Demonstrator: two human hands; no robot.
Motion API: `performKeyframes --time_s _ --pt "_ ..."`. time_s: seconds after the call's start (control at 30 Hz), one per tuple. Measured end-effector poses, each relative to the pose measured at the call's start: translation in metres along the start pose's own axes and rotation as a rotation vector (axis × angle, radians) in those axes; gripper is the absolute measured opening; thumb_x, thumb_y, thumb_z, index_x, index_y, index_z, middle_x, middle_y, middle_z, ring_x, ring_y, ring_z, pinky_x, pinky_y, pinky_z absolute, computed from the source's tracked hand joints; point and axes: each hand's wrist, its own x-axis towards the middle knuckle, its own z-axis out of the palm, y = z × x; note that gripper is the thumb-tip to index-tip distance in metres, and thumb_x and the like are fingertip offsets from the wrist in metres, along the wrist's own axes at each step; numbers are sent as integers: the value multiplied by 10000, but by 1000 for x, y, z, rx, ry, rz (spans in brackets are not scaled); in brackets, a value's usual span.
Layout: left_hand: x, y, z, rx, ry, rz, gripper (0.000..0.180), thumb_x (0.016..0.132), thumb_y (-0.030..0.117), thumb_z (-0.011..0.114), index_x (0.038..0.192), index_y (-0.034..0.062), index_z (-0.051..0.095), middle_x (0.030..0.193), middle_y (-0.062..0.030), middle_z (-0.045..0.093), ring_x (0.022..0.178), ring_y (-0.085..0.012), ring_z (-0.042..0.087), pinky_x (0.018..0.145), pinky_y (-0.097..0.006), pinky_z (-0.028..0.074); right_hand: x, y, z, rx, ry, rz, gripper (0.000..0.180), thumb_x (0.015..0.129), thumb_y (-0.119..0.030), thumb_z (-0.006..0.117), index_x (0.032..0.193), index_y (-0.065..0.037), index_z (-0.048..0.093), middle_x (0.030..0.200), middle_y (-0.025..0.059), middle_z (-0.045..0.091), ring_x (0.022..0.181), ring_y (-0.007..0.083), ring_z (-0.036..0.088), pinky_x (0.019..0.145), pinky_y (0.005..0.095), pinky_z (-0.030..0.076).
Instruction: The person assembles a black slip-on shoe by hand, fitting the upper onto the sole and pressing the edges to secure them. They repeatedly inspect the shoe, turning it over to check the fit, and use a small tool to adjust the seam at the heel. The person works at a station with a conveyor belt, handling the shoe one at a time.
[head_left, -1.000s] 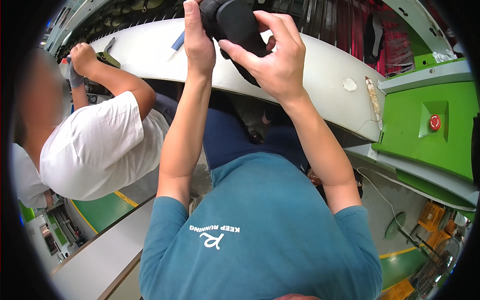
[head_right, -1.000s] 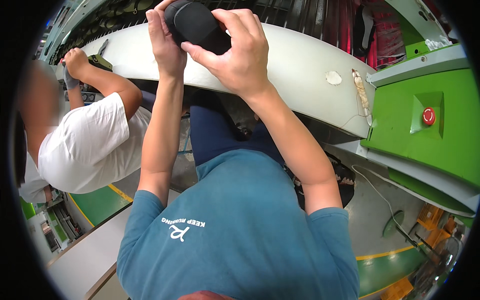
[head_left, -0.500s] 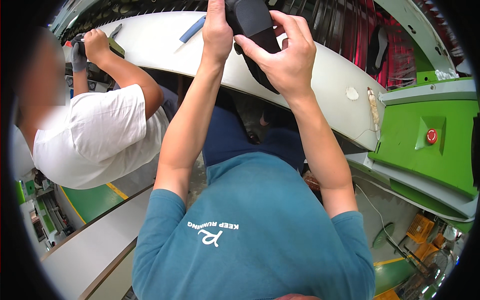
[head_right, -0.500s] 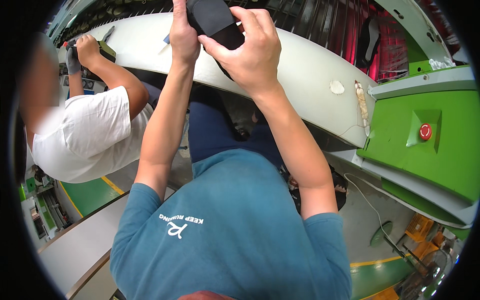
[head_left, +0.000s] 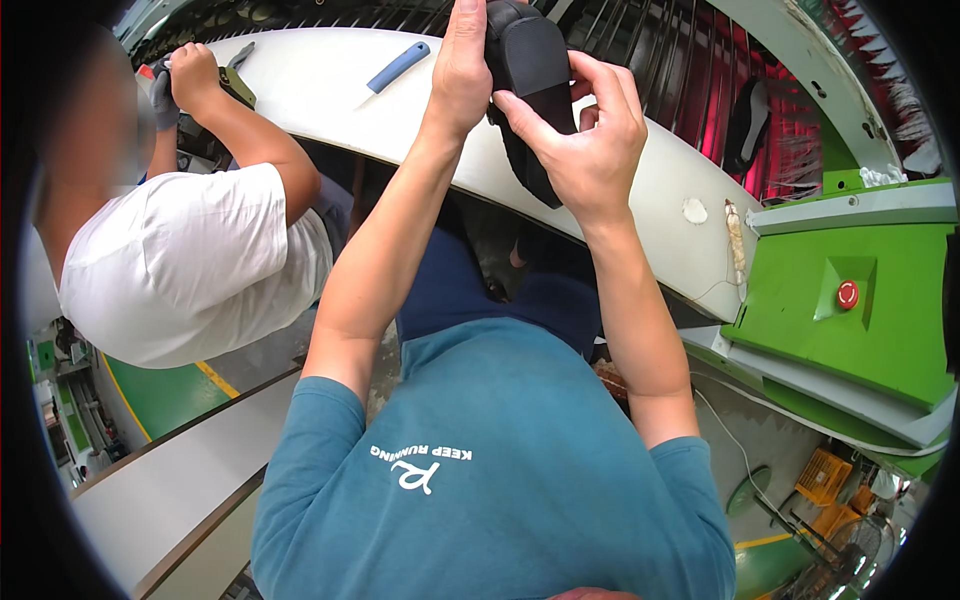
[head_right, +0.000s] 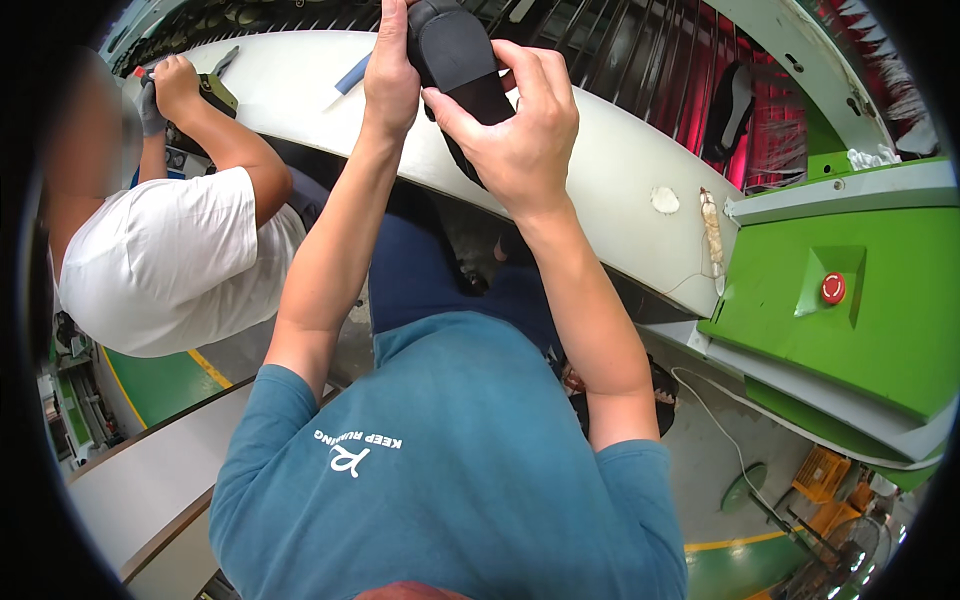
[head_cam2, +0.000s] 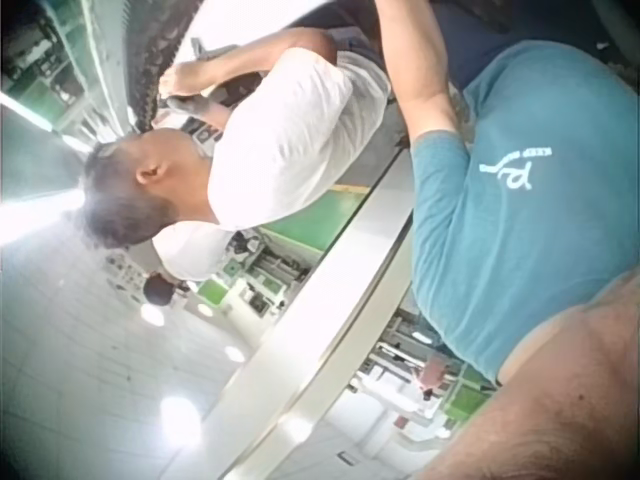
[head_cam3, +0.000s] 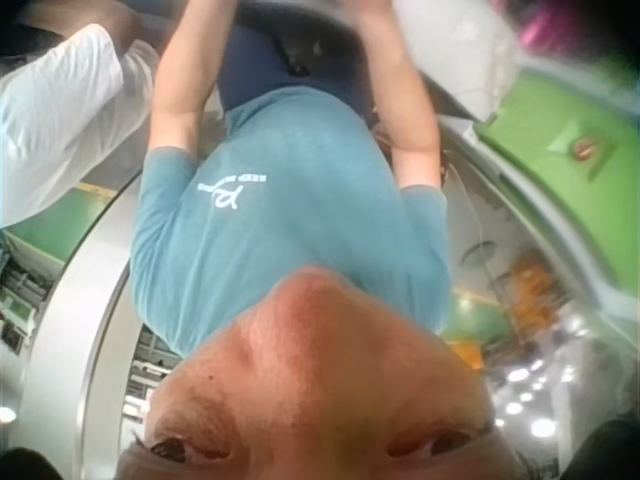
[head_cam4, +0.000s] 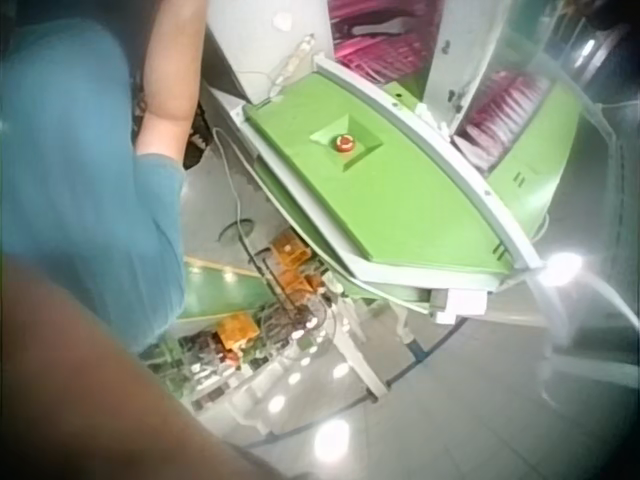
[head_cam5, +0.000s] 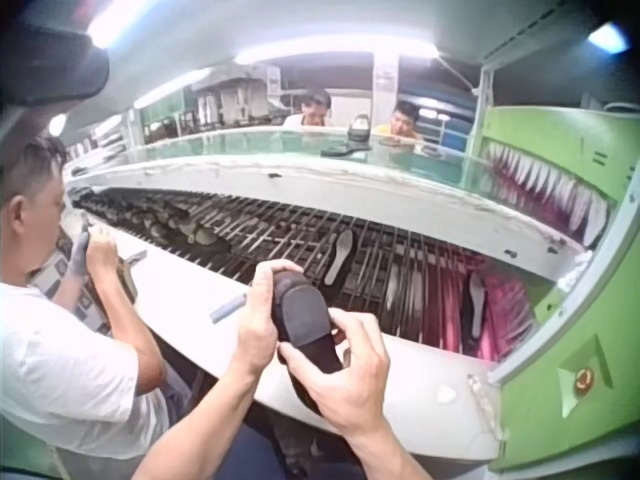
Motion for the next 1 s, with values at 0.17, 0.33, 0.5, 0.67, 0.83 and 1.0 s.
performKeyframes --time_s 0.17,0.33,0.5,0.67,0.83,1.0 --pt "1 5 0 95 -6 13 492 1238 457 323 1354 81 617 1099 -56 687 982 -134 648 906 -296 545 0 -1 0 8 -3 20 613 683 -237 1030 1176 -21 738 1066 100 681 861 234 658 747 377 569" --pt "-4 3 -5 106 -39 15 613 1215 547 277 1361 53 610 1156 -93 678 1061 -176 652 998 -341 528 0 -6 -2 24 -5 45 590 687 -202 1019 1171 -19 737 1078 105 690 870 242 661 753 377 572" --pt "-15 17 -8 64 -118 14 607 1034 458 775 1431 69 533 1210 -107 643 1098 -179 651 981 -346 553 -3 -11 -3 36 0 37 594 677 -185 1024 1173 -38 733 1087 96 699 895 239 665 751 363 570" --pt "-17 14 -7 203 -109 65 652 960 365 875 1428 83 519 1133 -86 675 1031 -161 669 933 -331 575 -5 -17 -8 22 5 17 624 672 -140 1033 1219 -49 746 1089 81 700 880 204 670 671 332 556" --pt "-23 18 0 121 -54 -17 687 895 452 925 1352 76 575 1222 -113 517 1140 -240 566 1030 -399 500 -6 -20 -11 -5 -15 23 621 670 -135 1032 1220 -68 753 1102 51 704 850 142 640 595 294 491" --pt "-27 23 -2 119 -46 -23 674 907 475 897 1341 71 575 1217 -118 516 1121 -242 572 1010 -400 508 -10 -24 -11 3 -19 9 564 699 -124 1022 1191 -62 754 1107 23 693 831 118 592 648 266 458"
